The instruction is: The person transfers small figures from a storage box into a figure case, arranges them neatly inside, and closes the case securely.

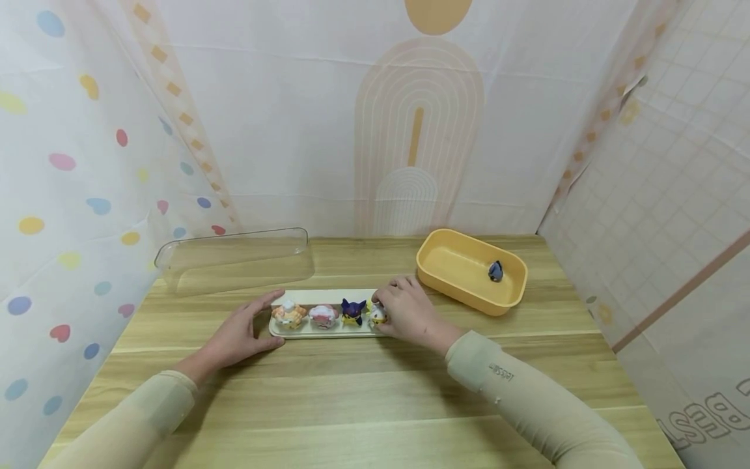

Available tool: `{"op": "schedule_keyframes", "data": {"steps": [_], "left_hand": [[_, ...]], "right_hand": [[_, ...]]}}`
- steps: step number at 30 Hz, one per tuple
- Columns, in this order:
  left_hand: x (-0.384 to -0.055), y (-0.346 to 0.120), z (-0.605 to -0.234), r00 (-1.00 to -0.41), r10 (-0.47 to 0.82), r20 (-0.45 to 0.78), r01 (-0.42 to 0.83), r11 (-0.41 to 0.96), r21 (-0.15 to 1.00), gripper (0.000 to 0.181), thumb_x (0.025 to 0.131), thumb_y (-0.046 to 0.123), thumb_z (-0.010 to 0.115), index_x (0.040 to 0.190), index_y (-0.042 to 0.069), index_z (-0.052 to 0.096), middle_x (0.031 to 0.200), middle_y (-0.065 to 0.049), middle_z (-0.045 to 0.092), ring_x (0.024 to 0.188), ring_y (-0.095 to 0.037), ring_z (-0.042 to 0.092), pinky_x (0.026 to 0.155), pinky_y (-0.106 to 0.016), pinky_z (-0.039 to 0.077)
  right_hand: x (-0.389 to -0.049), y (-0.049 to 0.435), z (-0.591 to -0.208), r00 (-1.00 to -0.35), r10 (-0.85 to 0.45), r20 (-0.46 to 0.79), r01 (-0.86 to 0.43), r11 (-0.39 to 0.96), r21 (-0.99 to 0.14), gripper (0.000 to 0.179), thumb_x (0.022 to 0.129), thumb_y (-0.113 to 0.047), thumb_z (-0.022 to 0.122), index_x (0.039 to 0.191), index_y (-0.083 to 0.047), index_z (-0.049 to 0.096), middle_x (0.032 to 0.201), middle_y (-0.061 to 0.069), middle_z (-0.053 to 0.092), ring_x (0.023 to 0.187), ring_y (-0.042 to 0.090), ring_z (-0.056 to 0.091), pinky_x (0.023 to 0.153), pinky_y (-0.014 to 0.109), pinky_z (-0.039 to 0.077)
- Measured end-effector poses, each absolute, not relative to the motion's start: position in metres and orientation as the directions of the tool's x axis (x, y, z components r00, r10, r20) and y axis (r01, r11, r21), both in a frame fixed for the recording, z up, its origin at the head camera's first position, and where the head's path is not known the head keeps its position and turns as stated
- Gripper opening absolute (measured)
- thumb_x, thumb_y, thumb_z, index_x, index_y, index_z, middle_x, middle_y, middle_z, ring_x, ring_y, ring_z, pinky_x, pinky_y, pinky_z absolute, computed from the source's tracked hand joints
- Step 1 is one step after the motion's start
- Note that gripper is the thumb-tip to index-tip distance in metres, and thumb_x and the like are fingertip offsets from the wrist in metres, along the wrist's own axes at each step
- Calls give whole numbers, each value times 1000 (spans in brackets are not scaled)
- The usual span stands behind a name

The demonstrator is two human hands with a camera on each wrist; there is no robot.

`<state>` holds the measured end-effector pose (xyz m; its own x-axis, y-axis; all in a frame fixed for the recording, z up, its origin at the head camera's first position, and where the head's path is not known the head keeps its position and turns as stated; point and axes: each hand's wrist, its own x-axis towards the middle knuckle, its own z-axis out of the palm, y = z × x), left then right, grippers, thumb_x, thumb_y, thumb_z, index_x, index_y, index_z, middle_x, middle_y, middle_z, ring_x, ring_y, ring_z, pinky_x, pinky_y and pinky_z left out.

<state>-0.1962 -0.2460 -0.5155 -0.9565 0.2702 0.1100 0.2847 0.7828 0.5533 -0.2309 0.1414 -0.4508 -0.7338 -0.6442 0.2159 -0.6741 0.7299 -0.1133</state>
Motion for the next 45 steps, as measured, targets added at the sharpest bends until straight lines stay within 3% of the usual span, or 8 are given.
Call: {"op": "schedule_keyframes", "data": {"steps": [22, 27, 32, 35, 40, 43, 45], "left_hand": [[-194, -245, -512, -960, 263, 99, 272, 785, 557, 98, 85, 40, 92, 166, 34, 38, 162, -14, 54, 142, -57, 49, 110, -78, 42], [-195, -245, -513, -962, 258, 93, 265, 783, 563, 97, 85, 39, 92, 166, 34, 38, 163, -14, 53, 143, -57, 48, 110, -78, 41], [-196, -246, -514, -962, 260, 87, 262, 777, 572, 98, 85, 38, 92, 166, 34, 37, 163, -16, 52, 143, -57, 48, 111, -78, 41], [-197, -247, -516, -961, 261, 91, 264, 774, 575, 98, 85, 37, 92, 166, 33, 38, 162, -18, 53, 142, -57, 49, 111, -78, 41], [-197, -248, -516, -962, 255, 97, 263, 775, 575, 98, 85, 39, 92, 166, 33, 38, 161, -20, 54, 141, -57, 50, 109, -78, 43], [-197, -248, -516, -961, 259, 93, 265, 776, 572, 98, 85, 40, 92, 166, 34, 37, 161, -19, 54, 141, -57, 49, 108, -78, 43], [-198, -248, -515, -961, 262, 93, 267, 777, 570, 98, 85, 39, 92, 166, 33, 38, 161, -19, 54, 141, -57, 49, 108, -78, 43]], "right_hand": [[-229, 142, -457, -750, -629, 206, -656, 747, -109, 55, 85, -38, 92, 128, -14, 68, 122, 1, 73, 124, 27, 58, 115, 50, 43], [-229, 143, -458, -753, -626, 203, -653, 748, -118, 64, 84, -44, 92, 134, -15, 65, 125, 1, 72, 124, 26, 57, 115, 49, 43], [-229, 151, -446, -788, -584, 194, -613, 774, -161, 81, 83, -60, 87, 143, -12, 62, 137, 7, 70, 133, 31, 58, 120, 53, 42], [-239, 170, -428, -811, -540, 226, -580, 793, -187, 80, 89, -63, 79, 145, -8, 61, 139, 13, 70, 133, 36, 60, 120, 57, 43], [-273, 229, -401, -894, -350, 279, -423, 866, -268, 55, 103, -41, 71, 140, 0, 63, 136, 24, 70, 129, 46, 64, 110, 61, 51], [-290, 265, -397, -963, -182, 197, -229, 940, -251, 46, 107, -32, 65, 136, 4, 63, 127, 29, 73, 118, 50, 69, 97, 63, 57], [-299, 283, -398, -991, -90, 96, -107, 975, -193, 39, 108, -29, 63, 121, 7, 68, 116, 31, 74, 104, 50, 72, 88, 62, 59]]}}
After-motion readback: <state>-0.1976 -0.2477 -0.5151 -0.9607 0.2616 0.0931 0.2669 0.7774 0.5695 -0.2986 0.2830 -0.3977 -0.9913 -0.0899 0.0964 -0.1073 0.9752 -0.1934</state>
